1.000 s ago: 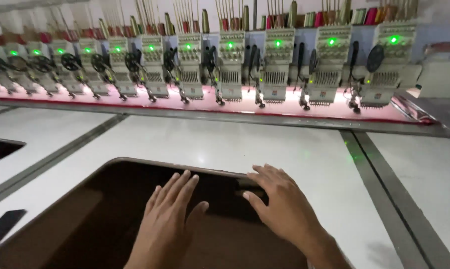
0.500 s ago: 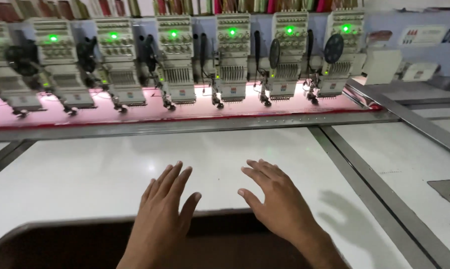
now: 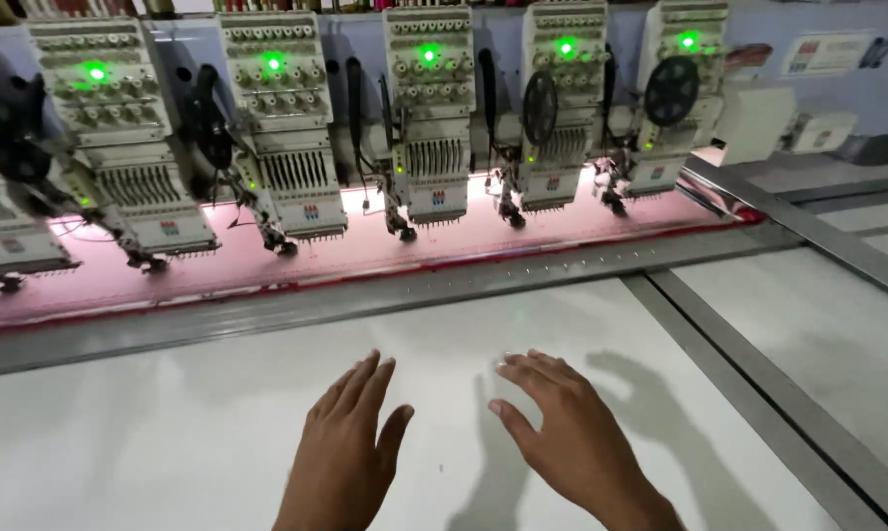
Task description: The person operates a touchscreen control panel to select an embroidery pattern and then moves to the machine to thread the needles. They pull threads through the needle eyes and adjust the thread path on the pink fabric while the machine is running.
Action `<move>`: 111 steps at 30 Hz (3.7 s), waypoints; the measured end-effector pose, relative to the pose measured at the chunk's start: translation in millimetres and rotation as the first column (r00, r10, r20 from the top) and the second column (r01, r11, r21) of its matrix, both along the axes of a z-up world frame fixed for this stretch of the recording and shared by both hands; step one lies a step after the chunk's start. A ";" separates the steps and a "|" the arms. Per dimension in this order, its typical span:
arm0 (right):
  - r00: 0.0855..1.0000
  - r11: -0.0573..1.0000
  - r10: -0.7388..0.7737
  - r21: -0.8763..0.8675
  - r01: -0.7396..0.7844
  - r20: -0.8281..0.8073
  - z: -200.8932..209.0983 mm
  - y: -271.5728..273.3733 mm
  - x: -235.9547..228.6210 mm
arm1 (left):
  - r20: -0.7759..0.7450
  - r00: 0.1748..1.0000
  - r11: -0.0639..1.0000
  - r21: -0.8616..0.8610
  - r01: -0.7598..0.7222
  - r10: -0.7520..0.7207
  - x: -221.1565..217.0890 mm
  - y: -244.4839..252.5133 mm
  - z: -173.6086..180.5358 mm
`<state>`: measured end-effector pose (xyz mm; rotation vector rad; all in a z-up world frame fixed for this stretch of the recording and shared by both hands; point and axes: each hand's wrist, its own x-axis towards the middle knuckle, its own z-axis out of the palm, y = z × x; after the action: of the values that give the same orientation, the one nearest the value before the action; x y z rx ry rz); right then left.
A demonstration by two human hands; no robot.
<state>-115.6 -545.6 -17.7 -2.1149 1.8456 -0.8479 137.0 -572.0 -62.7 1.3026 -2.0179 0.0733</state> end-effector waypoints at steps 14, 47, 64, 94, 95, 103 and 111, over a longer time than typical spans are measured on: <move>0.981 0.976 0.190 -0.108 -0.187 0.024 -98.4 -466.0 -25.5 | -0.021 0.991 0.984 0.127 -0.125 0.129 -61.0 -392.6 -43.1; 0.707 0.812 -0.425 0.583 0.023 0.566 -230.6 -786.6 2.0 | -0.076 0.968 0.583 0.808 -0.081 0.239 -113.4 -715.0 -166.4; 0.989 0.616 0.120 0.775 -0.141 0.085 -190.2 -769.7 -47.6 | -0.712 0.269 0.499 0.664 0.557 0.648 -142.4 -734.0 -186.0; -0.376 0.786 -0.593 0.613 -0.079 0.712 -283.4 -854.5 -5.9 | -0.476 0.842 0.729 0.666 0.158 0.253 -123.3 -739.9 -203.1; -0.364 0.816 -0.570 0.558 -0.149 0.737 -288.4 -858.2 -5.4 | -0.456 0.851 0.731 0.669 0.136 0.259 -123.9 -739.0 -202.2; -0.372 0.815 -0.576 0.545 -0.197 0.728 -290.7 -870.5 2.6 | -0.442 0.861 0.727 0.674 0.133 0.252 -123.1 -732.5 -192.6; 0.774 0.766 -0.330 0.633 -0.114 0.540 -215.5 -802.8 -41.9 | -0.560 0.720 0.644 0.737 0.207 0.410 -128.9 -732.5 -185.4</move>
<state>-157.4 -1348.4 -233.2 -1.1077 1.5733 -0.6843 8.1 -1304.4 -248.1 1.6071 -1.2703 -1.1978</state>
